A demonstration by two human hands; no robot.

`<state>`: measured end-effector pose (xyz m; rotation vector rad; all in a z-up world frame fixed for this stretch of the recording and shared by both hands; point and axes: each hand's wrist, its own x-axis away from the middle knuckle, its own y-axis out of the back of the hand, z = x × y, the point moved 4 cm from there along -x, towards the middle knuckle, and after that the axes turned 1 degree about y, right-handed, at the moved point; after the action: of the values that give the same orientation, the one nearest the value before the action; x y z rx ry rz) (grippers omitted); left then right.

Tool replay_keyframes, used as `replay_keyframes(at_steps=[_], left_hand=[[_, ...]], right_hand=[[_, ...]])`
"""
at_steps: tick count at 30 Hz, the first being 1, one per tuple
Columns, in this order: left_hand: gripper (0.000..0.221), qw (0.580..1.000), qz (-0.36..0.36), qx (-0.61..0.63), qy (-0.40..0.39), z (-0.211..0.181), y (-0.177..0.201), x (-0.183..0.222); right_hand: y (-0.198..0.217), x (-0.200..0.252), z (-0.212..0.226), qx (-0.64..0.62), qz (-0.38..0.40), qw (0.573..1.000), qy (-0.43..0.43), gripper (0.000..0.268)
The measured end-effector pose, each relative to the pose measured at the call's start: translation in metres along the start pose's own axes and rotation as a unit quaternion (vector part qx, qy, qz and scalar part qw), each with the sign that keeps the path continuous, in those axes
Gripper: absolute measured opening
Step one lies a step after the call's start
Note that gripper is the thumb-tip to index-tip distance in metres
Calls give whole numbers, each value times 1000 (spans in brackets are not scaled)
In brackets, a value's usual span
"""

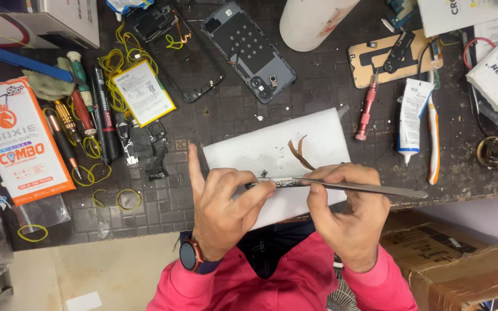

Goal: The person uses tweezers to place small components and ribbon cables into a disassembled smartphone chassis. They apply adhesive along the frame edge and continue to position internal parts with tweezers and fingers.

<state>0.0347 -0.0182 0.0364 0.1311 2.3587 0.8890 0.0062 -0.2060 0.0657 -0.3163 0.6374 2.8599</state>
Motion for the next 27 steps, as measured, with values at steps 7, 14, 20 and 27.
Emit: replay_keyframes(at_steps=[7, 14, 20, 27], left_hand=[[31, 1000, 3, 0, -4, 4, -3, 9], [30, 1000, 0, 30, -4, 5, -2, 6], [29, 998, 2, 60, 19, 9, 0, 4], [29, 998, 7, 58, 18, 10, 0, 5]], right_hand=[[0, 5, -6, -17, 3, 1000, -9, 30], [-4, 8, -4, -40, -21, 999, 18, 33], [-6, 7, -2, 12, -6, 999, 52, 33], [-7, 5, 0, 54, 1, 995, 83, 32]])
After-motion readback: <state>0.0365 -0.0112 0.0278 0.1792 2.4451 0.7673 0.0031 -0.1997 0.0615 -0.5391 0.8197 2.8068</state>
